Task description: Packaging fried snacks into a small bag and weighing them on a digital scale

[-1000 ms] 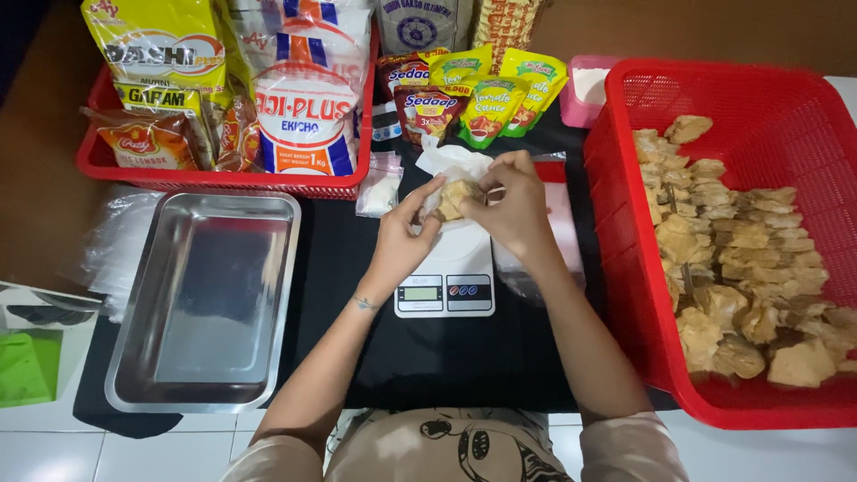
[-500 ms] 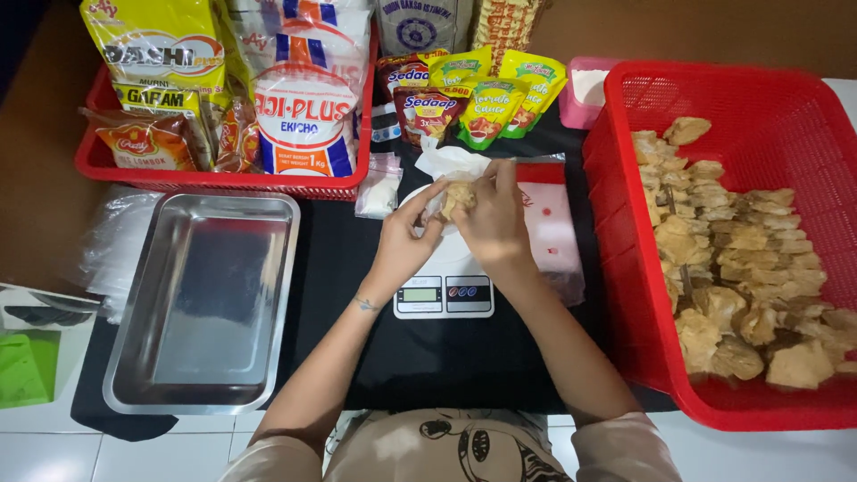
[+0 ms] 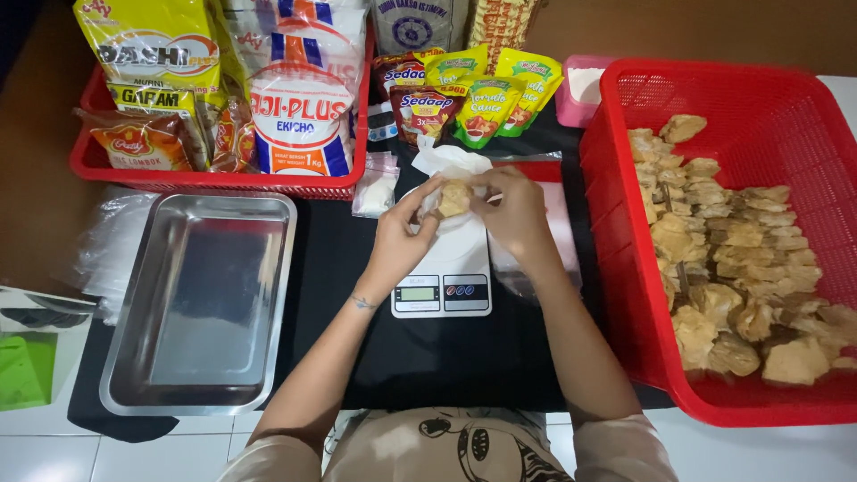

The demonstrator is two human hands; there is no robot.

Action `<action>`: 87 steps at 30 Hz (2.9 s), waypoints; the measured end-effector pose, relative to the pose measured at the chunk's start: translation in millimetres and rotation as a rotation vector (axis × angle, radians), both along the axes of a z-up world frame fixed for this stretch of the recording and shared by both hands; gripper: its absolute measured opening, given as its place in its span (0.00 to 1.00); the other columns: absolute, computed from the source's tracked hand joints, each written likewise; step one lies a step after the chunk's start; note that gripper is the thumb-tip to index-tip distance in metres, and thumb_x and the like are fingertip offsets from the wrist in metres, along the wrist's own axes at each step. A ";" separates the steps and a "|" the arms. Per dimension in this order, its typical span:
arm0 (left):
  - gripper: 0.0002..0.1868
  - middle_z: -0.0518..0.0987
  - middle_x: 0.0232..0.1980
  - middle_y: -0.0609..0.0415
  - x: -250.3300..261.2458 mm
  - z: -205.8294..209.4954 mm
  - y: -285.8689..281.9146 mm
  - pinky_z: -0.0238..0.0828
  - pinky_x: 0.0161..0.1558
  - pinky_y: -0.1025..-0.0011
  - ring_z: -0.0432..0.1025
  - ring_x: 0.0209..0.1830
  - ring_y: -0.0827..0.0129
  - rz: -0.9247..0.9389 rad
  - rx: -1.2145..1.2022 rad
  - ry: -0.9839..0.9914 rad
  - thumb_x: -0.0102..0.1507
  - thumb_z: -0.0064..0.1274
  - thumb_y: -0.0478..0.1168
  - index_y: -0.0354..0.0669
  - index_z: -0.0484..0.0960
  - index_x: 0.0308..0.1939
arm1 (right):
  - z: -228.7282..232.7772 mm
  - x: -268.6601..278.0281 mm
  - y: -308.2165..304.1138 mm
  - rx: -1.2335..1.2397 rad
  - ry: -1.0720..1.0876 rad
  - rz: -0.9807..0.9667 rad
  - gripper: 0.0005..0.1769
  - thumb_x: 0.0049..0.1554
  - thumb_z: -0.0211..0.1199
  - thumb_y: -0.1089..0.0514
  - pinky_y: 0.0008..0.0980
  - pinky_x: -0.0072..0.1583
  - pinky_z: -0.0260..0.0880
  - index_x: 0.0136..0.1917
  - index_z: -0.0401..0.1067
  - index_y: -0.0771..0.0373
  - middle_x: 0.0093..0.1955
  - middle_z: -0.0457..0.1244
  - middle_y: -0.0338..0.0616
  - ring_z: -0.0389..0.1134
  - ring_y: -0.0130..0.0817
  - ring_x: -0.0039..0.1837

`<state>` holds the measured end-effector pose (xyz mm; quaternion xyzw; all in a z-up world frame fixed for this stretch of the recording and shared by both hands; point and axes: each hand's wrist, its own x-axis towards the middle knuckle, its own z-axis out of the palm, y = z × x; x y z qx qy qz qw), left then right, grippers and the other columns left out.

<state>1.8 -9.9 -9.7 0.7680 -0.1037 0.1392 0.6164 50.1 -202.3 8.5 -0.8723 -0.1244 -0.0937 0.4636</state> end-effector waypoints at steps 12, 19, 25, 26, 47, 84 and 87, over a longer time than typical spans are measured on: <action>0.30 0.83 0.60 0.50 4.8 -10.4 1.6 0.76 0.42 0.71 0.76 0.35 0.68 -0.014 0.028 -0.021 0.58 0.50 0.27 0.53 0.82 0.63 | -23.6 11.1 2.7 -0.037 -0.055 -0.136 0.16 0.43 0.80 0.59 0.28 0.40 0.76 0.45 0.80 0.62 0.41 0.66 0.44 0.72 0.37 0.39; 0.28 0.84 0.59 0.52 7.1 -6.3 4.0 0.74 0.38 0.75 0.73 0.30 0.73 0.002 0.016 -0.003 0.58 0.53 0.29 0.54 0.84 0.61 | -18.4 3.4 6.3 -0.061 -0.100 -0.126 0.12 0.46 0.76 0.64 0.31 0.38 0.75 0.45 0.80 0.62 0.41 0.65 0.46 0.71 0.40 0.39; 0.25 0.84 0.58 0.53 10.6 5.6 5.1 0.72 0.36 0.76 0.70 0.29 0.76 0.008 -0.010 0.020 0.60 0.51 0.30 0.54 0.85 0.60 | -15.1 9.1 4.4 0.053 -0.170 -0.091 0.09 0.52 0.71 0.68 0.26 0.40 0.74 0.47 0.81 0.61 0.42 0.66 0.46 0.71 0.35 0.38; 0.24 0.84 0.58 0.54 11.4 8.9 6.3 0.72 0.37 0.76 0.70 0.30 0.76 0.005 -0.003 0.022 0.61 0.50 0.30 0.54 0.85 0.59 | -12.8 9.2 4.9 0.063 -0.195 -0.084 0.09 0.52 0.71 0.68 0.25 0.40 0.74 0.48 0.82 0.61 0.43 0.67 0.45 0.70 0.35 0.38; 0.26 0.85 0.56 0.55 14.4 -3.4 7.8 0.72 0.51 0.75 0.75 0.48 0.75 -0.029 -0.015 0.051 0.59 0.47 0.27 0.55 0.88 0.55 | 38.5 -48.4 1.4 0.088 -0.269 -0.054 0.09 0.58 0.70 0.64 0.34 0.47 0.78 0.54 0.80 0.62 0.56 0.66 0.52 0.73 0.46 0.51; 0.21 0.80 0.65 0.53 2.5 25.0 8.5 0.68 0.46 0.81 0.69 0.47 0.79 -0.073 -0.107 0.238 0.64 0.43 0.29 0.41 0.82 0.60 | 134.3 -191.4 -306.0 -0.972 -0.121 -0.526 0.12 0.64 0.77 0.59 0.44 0.55 0.69 0.60 0.84 0.58 0.65 0.63 0.50 0.68 0.46 0.59; 0.21 0.79 0.65 0.52 5.3 17.4 10.8 0.69 0.43 0.81 0.68 0.42 0.79 -0.094 -0.103 0.202 0.65 0.43 0.28 0.40 0.81 0.60 | 119.3 -183.8 -337.7 -0.995 0.112 -0.466 0.13 0.56 0.70 0.63 0.45 0.63 0.68 0.55 0.83 0.58 0.63 0.62 0.53 0.67 0.49 0.63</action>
